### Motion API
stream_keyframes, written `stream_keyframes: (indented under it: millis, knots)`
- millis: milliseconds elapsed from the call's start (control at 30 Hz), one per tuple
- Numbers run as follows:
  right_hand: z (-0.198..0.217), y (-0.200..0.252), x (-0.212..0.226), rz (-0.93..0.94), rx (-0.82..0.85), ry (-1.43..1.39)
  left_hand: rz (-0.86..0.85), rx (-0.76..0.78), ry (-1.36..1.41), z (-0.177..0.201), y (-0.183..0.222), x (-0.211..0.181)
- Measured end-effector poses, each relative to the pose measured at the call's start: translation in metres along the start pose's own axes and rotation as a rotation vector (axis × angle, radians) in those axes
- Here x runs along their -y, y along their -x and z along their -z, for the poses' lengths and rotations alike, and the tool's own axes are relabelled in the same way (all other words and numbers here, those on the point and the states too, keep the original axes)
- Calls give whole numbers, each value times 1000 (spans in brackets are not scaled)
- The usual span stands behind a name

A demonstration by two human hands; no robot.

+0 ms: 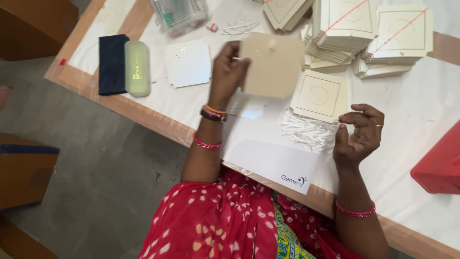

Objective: The recorder is sorting, stacking, and packaging square paper cards at a manufacturing workstation.

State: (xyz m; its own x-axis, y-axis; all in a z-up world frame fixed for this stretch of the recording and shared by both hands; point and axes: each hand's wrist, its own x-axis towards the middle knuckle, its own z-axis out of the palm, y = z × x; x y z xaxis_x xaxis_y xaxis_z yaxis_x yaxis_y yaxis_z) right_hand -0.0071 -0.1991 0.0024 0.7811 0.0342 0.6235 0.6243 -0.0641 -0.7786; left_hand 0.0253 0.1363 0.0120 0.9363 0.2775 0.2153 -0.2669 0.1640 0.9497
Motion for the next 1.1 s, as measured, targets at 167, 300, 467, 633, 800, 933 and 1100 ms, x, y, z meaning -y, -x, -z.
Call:
stream_keyframes:
  millis: [167, 300, 467, 633, 800, 933, 1100]
  knots:
    - [-9, 8, -3, 2, 60, 90, 11, -194, -456, 41, 2, 25]
    - [-8, 5, -9, 31, 101, 188, -280, -399, -1180, 18, 12, 35]
    - [20, 7, -43, 53, 48, 193, -306, 29, -600, -92, 47, 66]
    - [87, -41, -84, -10, -308, 177, -138, 939, -394, -214, 154, 99]
    - [171, -11, -179, -204, -596, 272, -137, 902, -403, -165, 178, 27]
    - [171, -13, -198, -273, -625, 152, -120, 894, -399, -70, 165, -97]
    - [142, -61, -147, -557, -556, 201, -105, 907, -399, -61, 167, -118]
